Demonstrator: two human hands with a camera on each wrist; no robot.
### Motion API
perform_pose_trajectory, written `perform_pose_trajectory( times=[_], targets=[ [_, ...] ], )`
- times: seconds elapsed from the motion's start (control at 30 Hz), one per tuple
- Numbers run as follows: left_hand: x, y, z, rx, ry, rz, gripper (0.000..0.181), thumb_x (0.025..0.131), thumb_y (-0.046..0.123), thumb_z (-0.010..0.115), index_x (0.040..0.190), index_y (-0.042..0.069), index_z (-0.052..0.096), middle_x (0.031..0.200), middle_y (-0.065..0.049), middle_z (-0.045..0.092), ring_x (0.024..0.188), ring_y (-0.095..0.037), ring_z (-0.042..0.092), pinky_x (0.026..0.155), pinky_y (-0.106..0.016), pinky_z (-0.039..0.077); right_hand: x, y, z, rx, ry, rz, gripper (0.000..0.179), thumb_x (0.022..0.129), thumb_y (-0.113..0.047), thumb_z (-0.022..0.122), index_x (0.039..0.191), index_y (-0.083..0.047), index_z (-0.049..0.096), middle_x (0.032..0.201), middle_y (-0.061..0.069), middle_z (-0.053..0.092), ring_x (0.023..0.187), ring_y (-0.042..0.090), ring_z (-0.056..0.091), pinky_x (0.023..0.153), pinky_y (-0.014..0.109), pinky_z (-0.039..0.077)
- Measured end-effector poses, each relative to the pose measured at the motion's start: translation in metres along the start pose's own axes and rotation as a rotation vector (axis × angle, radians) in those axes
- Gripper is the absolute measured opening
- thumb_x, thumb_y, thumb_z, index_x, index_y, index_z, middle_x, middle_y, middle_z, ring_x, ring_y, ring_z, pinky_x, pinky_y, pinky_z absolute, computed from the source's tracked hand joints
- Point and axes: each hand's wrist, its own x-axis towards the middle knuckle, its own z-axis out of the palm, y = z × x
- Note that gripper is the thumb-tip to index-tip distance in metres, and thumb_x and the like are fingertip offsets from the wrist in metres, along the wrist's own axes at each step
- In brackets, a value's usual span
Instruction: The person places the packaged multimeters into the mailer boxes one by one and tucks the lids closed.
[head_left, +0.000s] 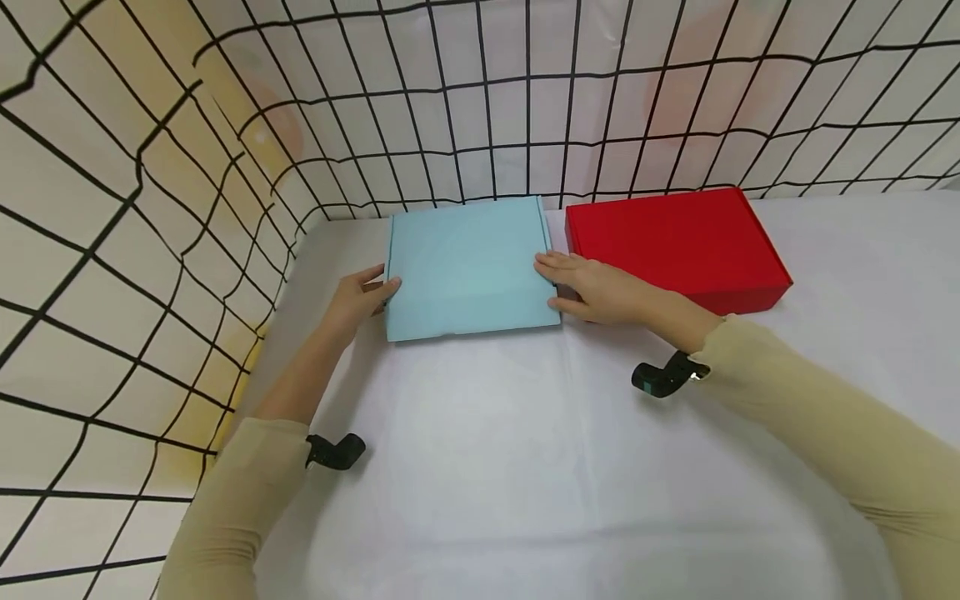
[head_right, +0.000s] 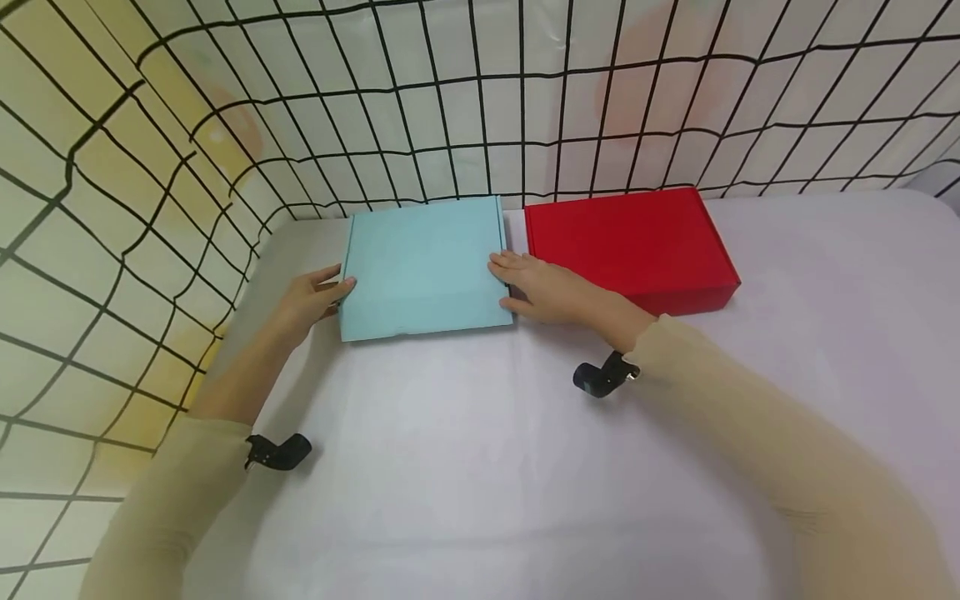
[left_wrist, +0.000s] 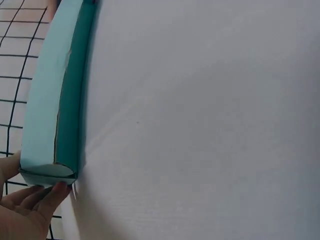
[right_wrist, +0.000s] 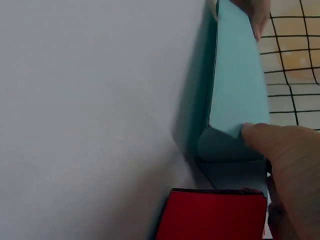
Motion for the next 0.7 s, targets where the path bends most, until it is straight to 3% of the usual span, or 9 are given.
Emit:
perform_pose_trajectory(
  times=[0.13,0.43,0.53,0.63,0.7],
  targets=[
    [0.0028,-0.0008,-0.0009,-0.035,-0.017,-0.012,0.065,0.089,0.031,0.057,0.143,0.01,0.026,0.142,-0.016,0.037,0.123,-0.026,0.045,0.099,-0.038,0.04,0.0001,0.0023,0.0009,-0.001,-0.026,-0.003,0.063,0.091,-0.029,0.054,0.143,-0.007,0.025,0.15,0.009,0.021,0.139,0.029,0.017,0.108,0.045,0.024],
    [0.0045,-0.0013,-0.0006,-0.025,-0.013,-0.008,0.065,0.089,0.032,0.056,0.143,0.011,0.027,0.142,-0.015,0.037,0.123,-0.025,0.045,0.099,-0.038,0.04,0.0039,0.0008,-0.0054,0.0,-0.011,0.015,0.061,0.088,-0.022,0.059,0.14,-0.007,0.032,0.147,0.012,0.029,0.136,0.028,0.025,0.101,0.042,0.036],
    [0.005,-0.0014,-0.0003,-0.024,-0.014,-0.01,0.066,0.089,0.033,0.057,0.143,0.01,0.026,0.142,-0.015,0.037,0.123,-0.026,0.045,0.099,-0.038,0.04,0.0058,0.0011,-0.0057,-0.028,0.0,0.003,0.062,0.086,-0.023,0.062,0.139,-0.006,0.034,0.145,0.012,0.033,0.131,0.027,0.036,0.083,0.033,0.051],
    [0.0046,-0.0019,-0.0006,-0.009,-0.024,-0.012,0.067,0.089,0.034,0.056,0.144,0.01,0.025,0.143,-0.015,0.035,0.125,-0.026,0.043,0.099,-0.038,0.04,0.008,0.0,-0.0059,-0.058,0.009,-0.006,0.062,0.085,-0.024,0.063,0.138,-0.006,0.036,0.142,0.012,0.036,0.123,0.027,0.046,0.065,0.027,0.05],
    [0.0045,-0.0018,-0.0008,0.003,-0.035,-0.01,0.068,0.089,0.035,0.055,0.144,0.01,0.023,0.144,-0.015,0.033,0.126,-0.026,0.042,0.1,-0.038,0.039,0.0084,-0.0013,-0.006,-0.07,0.017,-0.007,0.061,0.085,-0.023,0.063,0.137,-0.005,0.037,0.141,0.013,0.038,0.121,0.028,0.047,0.071,0.028,0.051]
  ],
)
